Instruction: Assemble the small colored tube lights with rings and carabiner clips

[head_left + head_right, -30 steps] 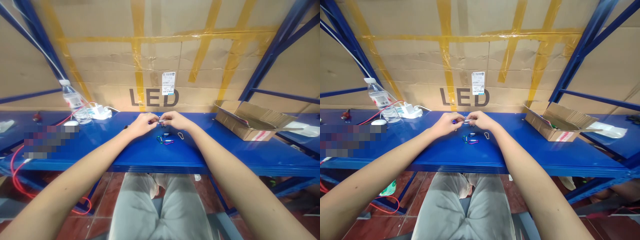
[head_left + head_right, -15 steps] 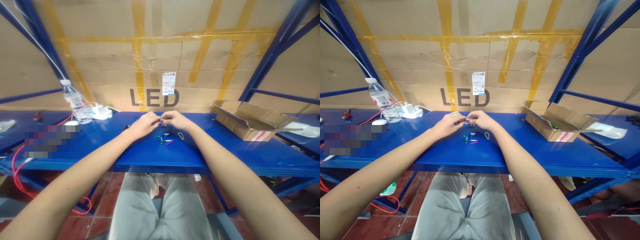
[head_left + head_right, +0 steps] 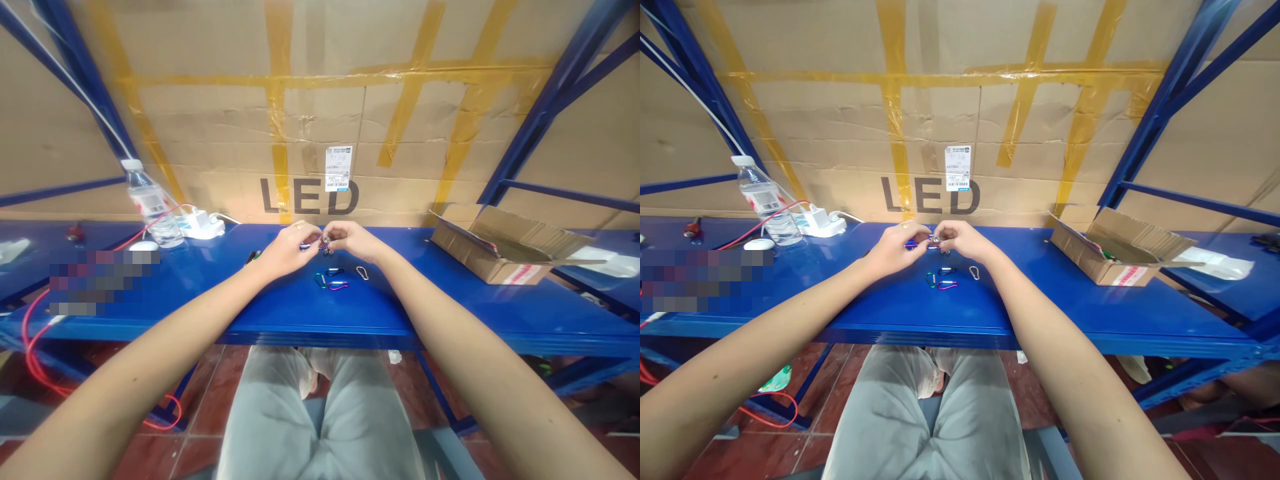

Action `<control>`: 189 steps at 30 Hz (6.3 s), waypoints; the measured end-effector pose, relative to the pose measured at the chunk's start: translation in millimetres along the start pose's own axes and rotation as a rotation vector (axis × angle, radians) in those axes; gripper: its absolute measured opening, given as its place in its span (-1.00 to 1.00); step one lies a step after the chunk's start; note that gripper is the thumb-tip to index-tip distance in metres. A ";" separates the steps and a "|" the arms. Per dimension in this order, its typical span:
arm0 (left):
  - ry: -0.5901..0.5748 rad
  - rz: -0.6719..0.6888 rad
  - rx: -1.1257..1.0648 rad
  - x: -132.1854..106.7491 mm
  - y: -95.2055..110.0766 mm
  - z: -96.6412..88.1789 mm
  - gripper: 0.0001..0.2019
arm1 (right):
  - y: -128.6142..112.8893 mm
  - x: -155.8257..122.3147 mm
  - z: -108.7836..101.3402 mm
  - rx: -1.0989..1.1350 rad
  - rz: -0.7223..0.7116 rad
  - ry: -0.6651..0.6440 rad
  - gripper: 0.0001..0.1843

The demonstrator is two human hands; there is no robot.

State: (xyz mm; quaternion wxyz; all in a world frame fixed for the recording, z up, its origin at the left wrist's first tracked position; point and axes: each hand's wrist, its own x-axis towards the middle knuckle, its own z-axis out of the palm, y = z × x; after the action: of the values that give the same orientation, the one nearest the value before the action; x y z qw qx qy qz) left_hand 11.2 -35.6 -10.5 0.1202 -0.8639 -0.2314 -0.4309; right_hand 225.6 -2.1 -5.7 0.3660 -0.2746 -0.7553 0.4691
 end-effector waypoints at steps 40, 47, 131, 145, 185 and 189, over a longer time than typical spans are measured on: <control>-0.087 -0.409 0.003 -6.4 -40.1 -15.2 -0.86 | 12.3 -0.1 29.3 -0.091 0.076 -0.093 -0.78; -0.220 -0.394 -0.019 -9.3 -45.9 -11.5 -0.85 | 14.5 1.2 31.0 -0.209 0.002 -0.098 -0.82; -0.199 -0.046 -0.003 2.4 -8.4 5.7 -0.80 | 6.7 4.0 5.4 -0.601 -0.131 0.134 -0.83; -0.225 -0.050 0.002 1.2 -11.2 5.6 -0.81 | 5.0 3.0 6.0 -0.571 -0.133 0.169 -0.80; -0.632 -0.551 -0.096 5.5 -16.5 5.8 -0.93 | 4.5 2.7 7.8 -0.615 -0.037 0.154 -0.77; -0.559 -0.505 -0.124 2.7 -18.5 4.5 -0.93 | 4.5 2.1 7.1 -0.608 -0.041 0.149 -0.77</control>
State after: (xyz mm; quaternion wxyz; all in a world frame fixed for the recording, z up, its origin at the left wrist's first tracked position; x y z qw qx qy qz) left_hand 6.3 -17.0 -10.9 -0.1100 -0.8695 -0.4343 -0.2081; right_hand 218.9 -2.3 -11.2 0.3308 -0.3897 -0.8375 0.1929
